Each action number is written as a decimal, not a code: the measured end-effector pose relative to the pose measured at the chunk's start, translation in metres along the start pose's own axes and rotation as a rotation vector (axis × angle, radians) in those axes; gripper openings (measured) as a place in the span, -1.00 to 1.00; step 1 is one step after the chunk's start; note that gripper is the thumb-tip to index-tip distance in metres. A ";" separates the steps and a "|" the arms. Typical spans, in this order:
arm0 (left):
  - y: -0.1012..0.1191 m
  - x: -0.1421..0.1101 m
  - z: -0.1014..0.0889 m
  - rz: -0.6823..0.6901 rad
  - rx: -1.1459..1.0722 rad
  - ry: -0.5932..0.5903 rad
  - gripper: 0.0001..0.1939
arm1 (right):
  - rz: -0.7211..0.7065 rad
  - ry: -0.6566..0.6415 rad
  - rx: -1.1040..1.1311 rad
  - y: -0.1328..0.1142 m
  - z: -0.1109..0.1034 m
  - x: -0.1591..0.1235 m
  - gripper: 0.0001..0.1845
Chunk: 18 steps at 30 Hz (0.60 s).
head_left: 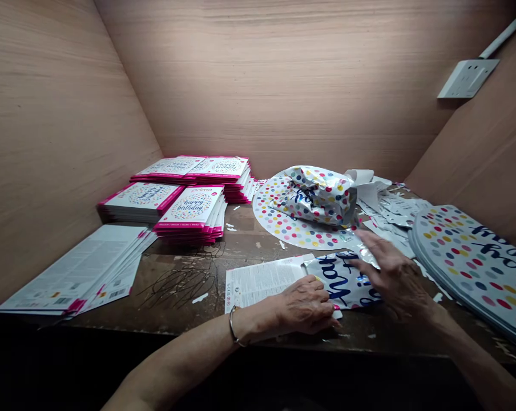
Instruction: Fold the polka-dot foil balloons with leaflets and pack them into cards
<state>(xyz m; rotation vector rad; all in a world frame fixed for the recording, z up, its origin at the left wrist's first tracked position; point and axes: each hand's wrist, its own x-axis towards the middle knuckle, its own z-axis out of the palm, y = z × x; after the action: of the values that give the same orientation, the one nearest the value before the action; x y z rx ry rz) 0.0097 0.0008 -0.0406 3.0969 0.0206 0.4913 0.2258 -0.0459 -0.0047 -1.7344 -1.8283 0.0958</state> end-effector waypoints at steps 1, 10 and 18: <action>0.000 0.000 -0.001 -0.002 -0.001 0.001 -0.61 | -0.213 -0.098 -0.023 -0.003 0.001 0.000 -0.62; 0.001 0.000 -0.009 0.032 -0.082 0.083 -0.71 | -0.535 -0.591 -0.048 -0.013 0.034 -0.002 -0.54; -0.005 -0.002 -0.039 0.138 -0.144 -0.051 -0.81 | -0.293 -0.544 0.088 -0.054 0.054 -0.021 -0.51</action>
<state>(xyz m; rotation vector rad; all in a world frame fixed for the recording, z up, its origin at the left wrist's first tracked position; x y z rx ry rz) -0.0042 0.0064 -0.0040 2.9801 -0.2206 0.3975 0.1521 -0.0541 -0.0322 -1.4481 -2.4036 0.5664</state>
